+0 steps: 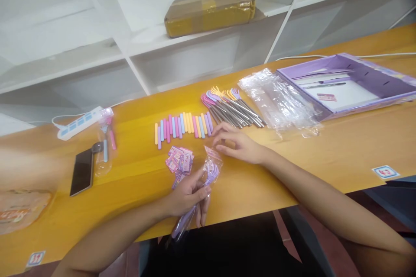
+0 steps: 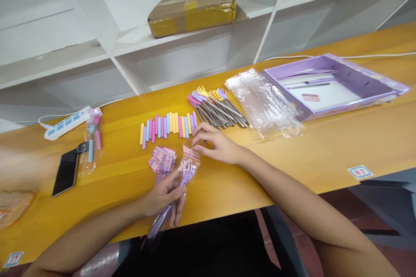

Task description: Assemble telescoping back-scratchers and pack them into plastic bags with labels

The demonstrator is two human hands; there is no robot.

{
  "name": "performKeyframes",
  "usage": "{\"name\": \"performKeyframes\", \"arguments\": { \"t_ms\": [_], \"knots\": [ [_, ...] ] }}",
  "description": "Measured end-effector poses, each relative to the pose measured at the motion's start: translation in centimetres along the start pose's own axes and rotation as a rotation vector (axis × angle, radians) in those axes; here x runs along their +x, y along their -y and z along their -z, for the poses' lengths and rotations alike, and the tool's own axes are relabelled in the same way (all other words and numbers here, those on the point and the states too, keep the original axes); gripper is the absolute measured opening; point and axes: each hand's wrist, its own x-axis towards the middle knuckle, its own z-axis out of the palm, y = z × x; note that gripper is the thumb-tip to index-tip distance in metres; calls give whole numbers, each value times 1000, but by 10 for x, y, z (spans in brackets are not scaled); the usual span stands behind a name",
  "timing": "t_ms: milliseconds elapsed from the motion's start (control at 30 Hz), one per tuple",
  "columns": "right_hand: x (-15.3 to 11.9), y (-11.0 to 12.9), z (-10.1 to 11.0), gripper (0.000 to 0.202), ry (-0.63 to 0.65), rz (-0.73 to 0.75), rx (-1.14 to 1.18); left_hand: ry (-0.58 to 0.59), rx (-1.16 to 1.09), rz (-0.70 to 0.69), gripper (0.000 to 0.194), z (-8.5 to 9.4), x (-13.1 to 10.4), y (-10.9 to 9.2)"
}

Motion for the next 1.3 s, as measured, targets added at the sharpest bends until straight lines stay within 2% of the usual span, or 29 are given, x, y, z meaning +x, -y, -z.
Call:
{"name": "performKeyframes", "arguments": {
  "t_ms": [167,333,467,600,700,767,867,967,1033,1167,1233,1300],
  "knots": [
    [0,-2,0,27,69,-87,128,50,1,-5,91,1,0,-1],
    [2,1,3,35,141,-143,273,112,-31,16,103,2,-4,-12],
    [4,4,-2,32,196,-181,373,155,-87,28,110,5,-6,-20],
    [5,3,-5,31,203,-229,466,136,-95,47,111,7,-5,-20],
    [5,0,-2,35,211,-255,500,133,-75,81,102,8,-5,-18],
    [4,-2,1,38,179,-254,475,173,-63,115,88,8,-6,-19],
    [2,-6,2,42,19,-285,443,296,-23,266,63,6,-6,-22],
    [3,-8,-10,43,-55,-444,522,436,18,421,53,4,-4,-24],
    [5,-8,-26,41,9,-523,575,492,19,451,52,3,0,-24],
    [11,-7,-56,42,200,-512,649,480,-40,443,51,5,4,-22],
    [11,-7,-58,44,231,-499,632,449,-104,419,51,6,4,-21],
    [9,-5,-48,40,279,-471,573,389,-175,358,45,5,3,-20]
  ]
}}
